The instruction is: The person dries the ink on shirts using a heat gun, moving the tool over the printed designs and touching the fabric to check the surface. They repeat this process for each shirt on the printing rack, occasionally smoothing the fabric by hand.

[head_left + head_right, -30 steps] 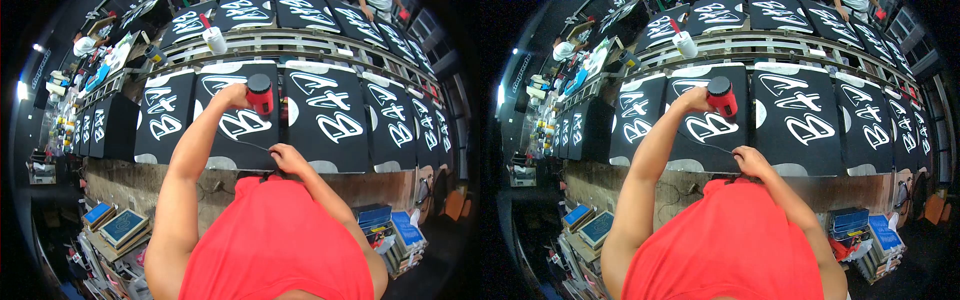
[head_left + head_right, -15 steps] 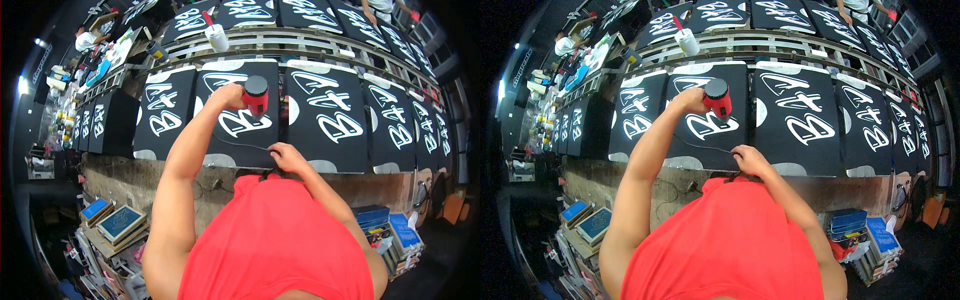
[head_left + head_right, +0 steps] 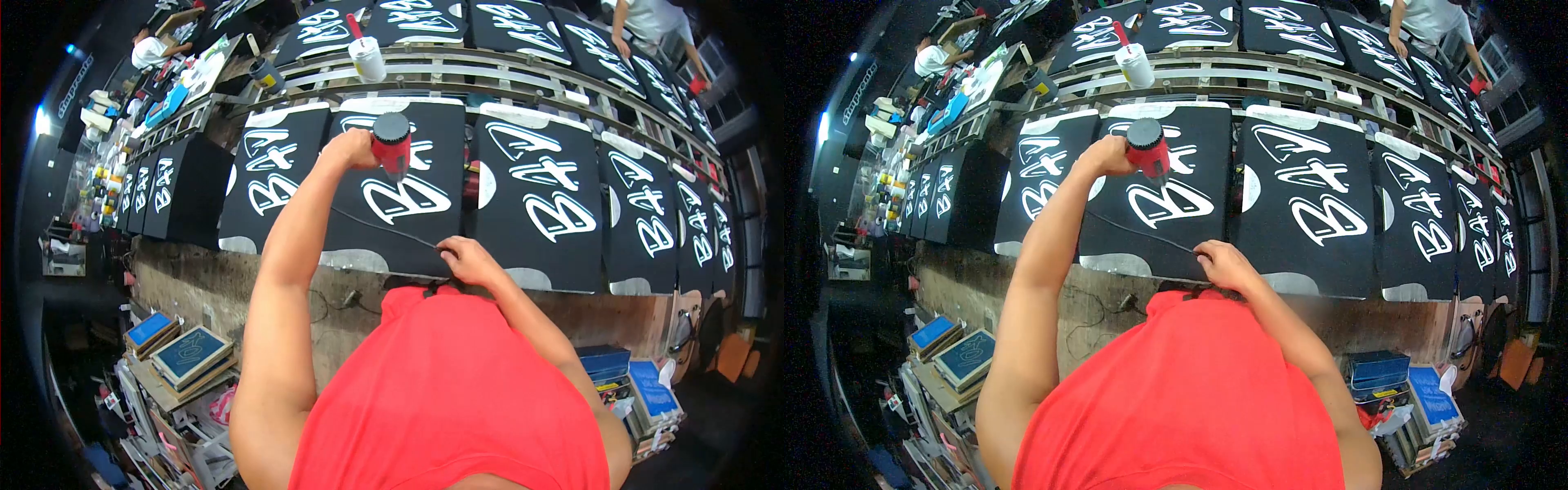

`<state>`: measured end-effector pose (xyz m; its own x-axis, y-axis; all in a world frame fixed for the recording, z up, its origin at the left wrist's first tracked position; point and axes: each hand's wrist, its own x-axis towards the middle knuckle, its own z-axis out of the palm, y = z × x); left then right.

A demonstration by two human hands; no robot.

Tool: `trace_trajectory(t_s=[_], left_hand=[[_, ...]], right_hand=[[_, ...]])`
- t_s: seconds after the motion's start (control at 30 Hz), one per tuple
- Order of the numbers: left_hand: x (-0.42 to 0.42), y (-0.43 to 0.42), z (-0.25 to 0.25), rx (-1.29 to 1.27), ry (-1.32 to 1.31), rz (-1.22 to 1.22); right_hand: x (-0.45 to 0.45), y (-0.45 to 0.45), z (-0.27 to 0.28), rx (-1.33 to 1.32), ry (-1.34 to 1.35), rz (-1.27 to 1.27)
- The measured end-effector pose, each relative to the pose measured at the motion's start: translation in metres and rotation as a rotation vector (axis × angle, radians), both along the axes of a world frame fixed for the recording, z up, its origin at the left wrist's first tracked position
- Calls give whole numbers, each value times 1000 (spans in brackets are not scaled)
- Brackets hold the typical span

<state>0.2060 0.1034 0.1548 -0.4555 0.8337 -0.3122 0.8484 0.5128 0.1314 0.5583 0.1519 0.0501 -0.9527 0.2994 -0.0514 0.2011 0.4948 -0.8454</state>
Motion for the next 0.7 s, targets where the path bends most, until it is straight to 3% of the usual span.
trace_trajectory(t_s=[0.4,0.47,0.7], left_hand=[[25,-28,-7,26,-93,-23],[19,-28,-17,5,-233,-52],[17,-40,11,-91,-98,-14]], right_hand=[[-3,-1,-5,9,-15,31],[-3,-1,-5,-2,-22,37],[-4,-3,-6,12,-24,49]])
